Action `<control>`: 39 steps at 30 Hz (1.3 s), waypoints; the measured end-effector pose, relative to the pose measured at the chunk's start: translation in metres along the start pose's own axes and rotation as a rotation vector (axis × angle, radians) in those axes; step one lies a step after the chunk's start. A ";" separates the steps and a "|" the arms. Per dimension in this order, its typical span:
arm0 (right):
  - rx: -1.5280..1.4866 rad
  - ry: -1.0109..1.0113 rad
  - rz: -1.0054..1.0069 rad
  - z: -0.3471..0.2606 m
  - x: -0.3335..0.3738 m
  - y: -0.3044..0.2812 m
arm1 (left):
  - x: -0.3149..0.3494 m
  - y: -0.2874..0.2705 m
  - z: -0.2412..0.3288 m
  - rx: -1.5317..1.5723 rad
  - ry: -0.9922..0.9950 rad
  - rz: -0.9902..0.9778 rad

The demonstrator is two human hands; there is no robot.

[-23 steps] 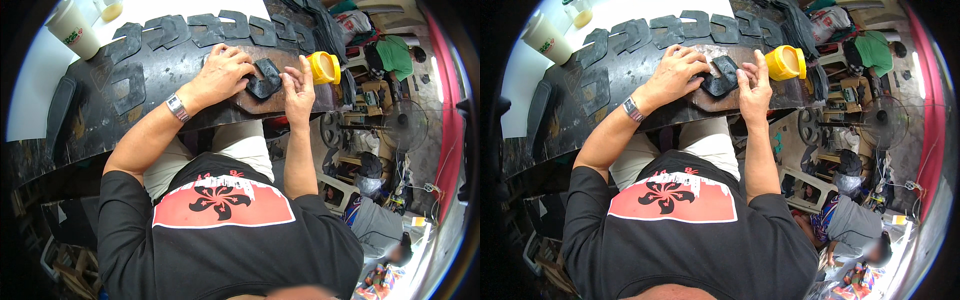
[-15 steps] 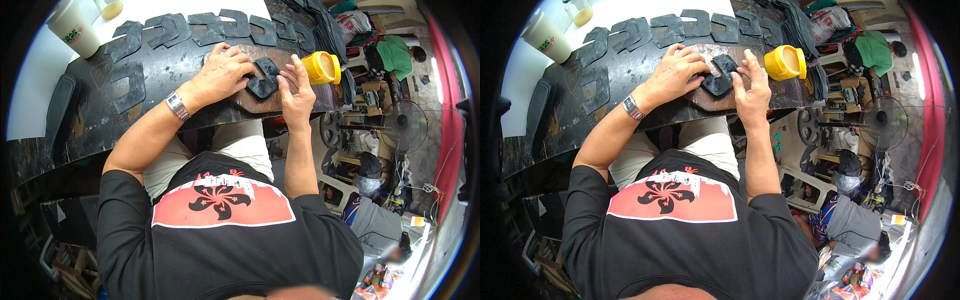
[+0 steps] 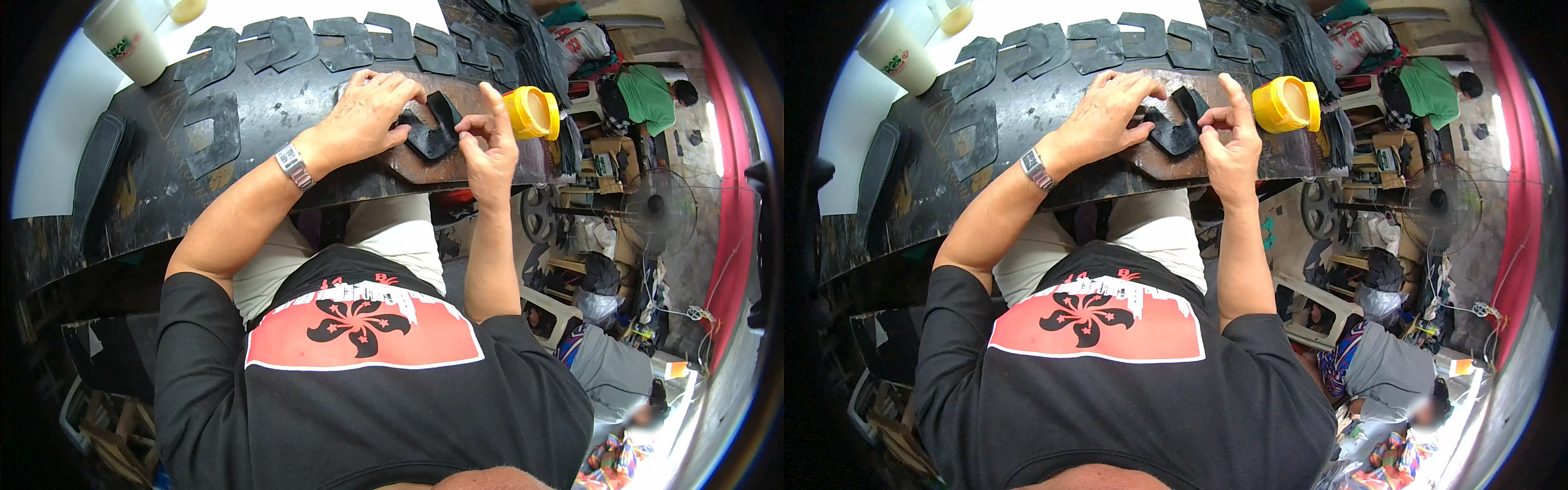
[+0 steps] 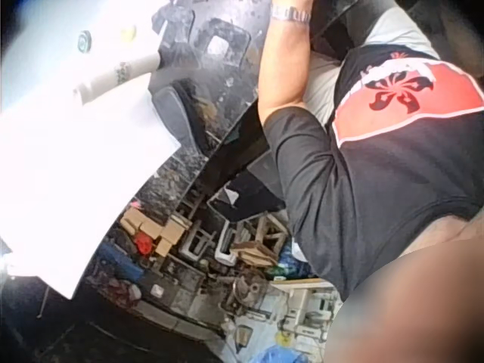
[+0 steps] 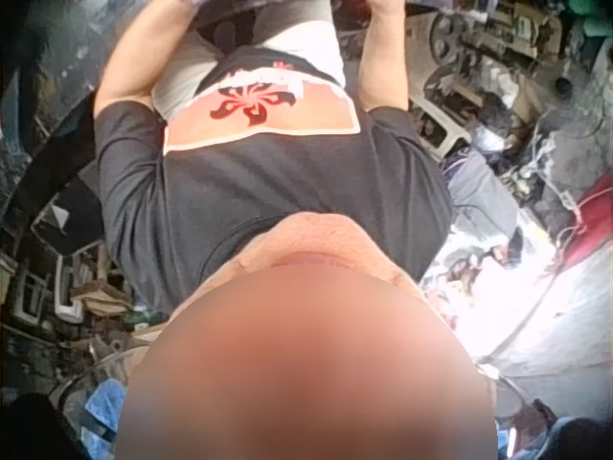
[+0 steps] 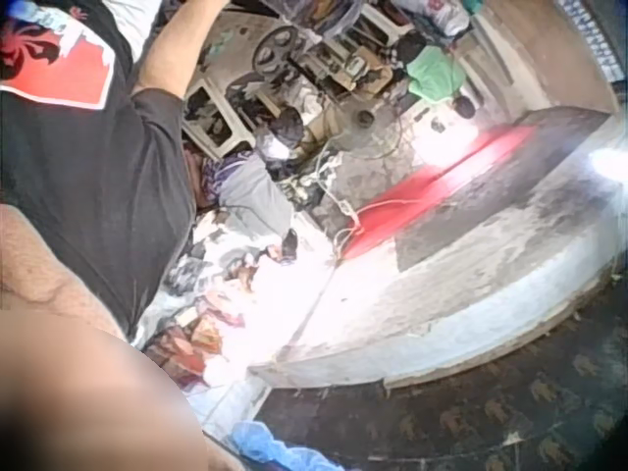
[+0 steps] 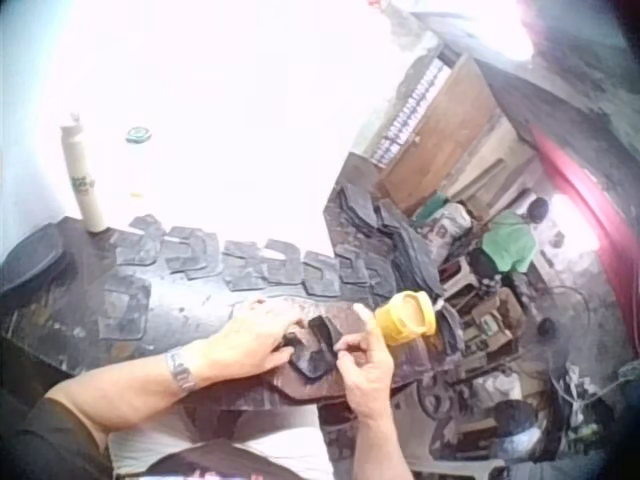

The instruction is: The person repeatedly rubs small black rubber pieces on a wooden board with both hands, then places them back on the table. The person continues this cycle with multiple pieces throughout the clip.

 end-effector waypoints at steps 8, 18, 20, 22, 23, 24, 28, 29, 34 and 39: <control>0.062 -0.036 0.082 0.008 -0.005 -0.001 | 0.000 0.003 -0.001 0.003 0.003 -0.052; 0.548 -0.114 0.090 0.009 0.008 0.006 | 0.001 0.005 -0.002 -0.048 0.010 -0.051; 0.535 -0.146 0.093 0.008 0.008 0.007 | 0.002 0.005 -0.002 -0.055 0.032 -0.016; 0.528 -0.211 0.097 0.008 0.008 0.009 | 0.002 0.005 -0.001 -0.063 0.070 0.034; 0.471 -0.179 0.095 0.010 0.007 0.009 | 0.002 0.005 -0.001 -0.064 0.070 0.031; 0.418 -0.161 0.098 0.011 0.008 0.010 | 0.002 0.006 -0.002 -0.065 0.070 0.029; 0.174 -0.060 0.098 0.015 0.008 0.009 | 0.002 0.005 -0.003 -0.038 0.059 0.026; 0.038 -0.069 0.112 0.014 0.008 0.008 | 0.002 0.005 -0.003 -0.023 0.050 0.032; -0.260 -0.062 0.154 0.008 0.006 0.003 | 0.001 0.006 -0.007 0.102 -0.010 0.001; -0.156 -0.048 0.080 0.002 0.009 0.005 | 0.000 0.008 -0.011 0.079 0.018 -0.013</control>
Point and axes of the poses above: each hand's wrist, its own x-axis away from the middle knuckle, its own y-axis out of the palm, z = x × y, the point moved 4 cm from there along -x, towards the middle knuckle
